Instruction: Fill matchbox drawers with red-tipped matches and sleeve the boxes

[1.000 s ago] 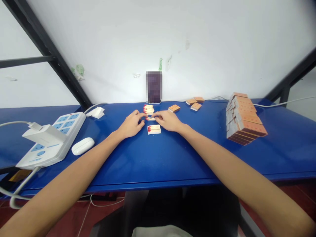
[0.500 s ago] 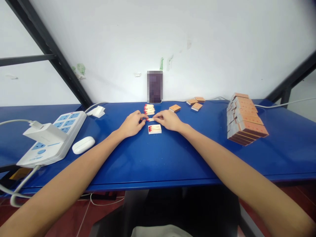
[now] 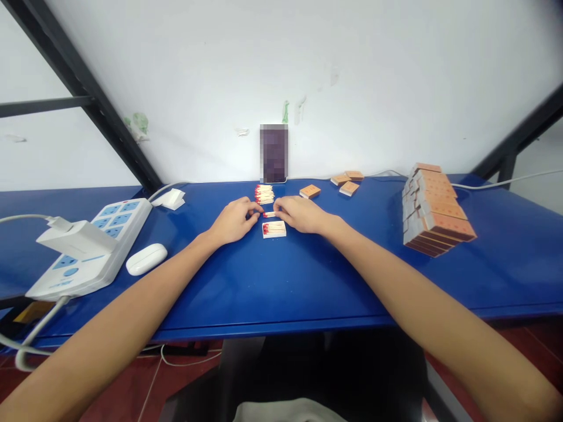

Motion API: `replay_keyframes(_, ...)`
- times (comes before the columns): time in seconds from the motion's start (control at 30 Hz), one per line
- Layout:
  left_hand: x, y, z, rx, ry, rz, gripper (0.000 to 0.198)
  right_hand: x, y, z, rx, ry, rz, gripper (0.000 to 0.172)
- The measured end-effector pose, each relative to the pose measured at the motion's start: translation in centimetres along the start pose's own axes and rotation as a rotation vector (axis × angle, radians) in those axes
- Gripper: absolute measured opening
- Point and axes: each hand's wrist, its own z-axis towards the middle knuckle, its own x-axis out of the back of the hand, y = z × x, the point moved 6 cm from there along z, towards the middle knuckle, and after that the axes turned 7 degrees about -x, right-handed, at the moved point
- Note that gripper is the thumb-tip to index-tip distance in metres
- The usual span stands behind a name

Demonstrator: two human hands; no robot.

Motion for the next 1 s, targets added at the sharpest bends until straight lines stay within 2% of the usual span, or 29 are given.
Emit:
replay_keyframes(0.17,0.1,0.4,-0.1,-0.047,0.024,-0.005,0.037,0.3,-0.4,-0.7,-0.018,-0.073,-0.178,0.025)
replay_keyframes(0.47,0.1,0.4,-0.1,-0.071,0.037,-0.037,0.040,0.3,-1.2,-1.4,-0.086,-0.145,-0.291,0.027)
replay_keyframes(0.67,0.2,0.5,-0.3,-0.037,0.039,-0.068,0.048,1.5,-1.1,-2.0,-0.091,-0.136,-0.163,0.021)
replay_keyframes(0.8,0.7,0.9,-0.5,-0.031,0.054,-0.106,0.046,2.6,-2.2,-2.9,-0.048,-0.209,-0.042,0.023)
replay_keyframes(0.93,1.3,1.8,-0.7,-0.087,0.061,-0.160,0.042,2.9,-3.7,-3.8,-0.015,-0.316,-0.033,0.023)
replay_keyframes(1.0,1.3,2.4,-0.8,-0.159,0.025,-0.199,0.041,3.0,-4.3,-4.1,-0.002,-0.348,-0.032,0.023)
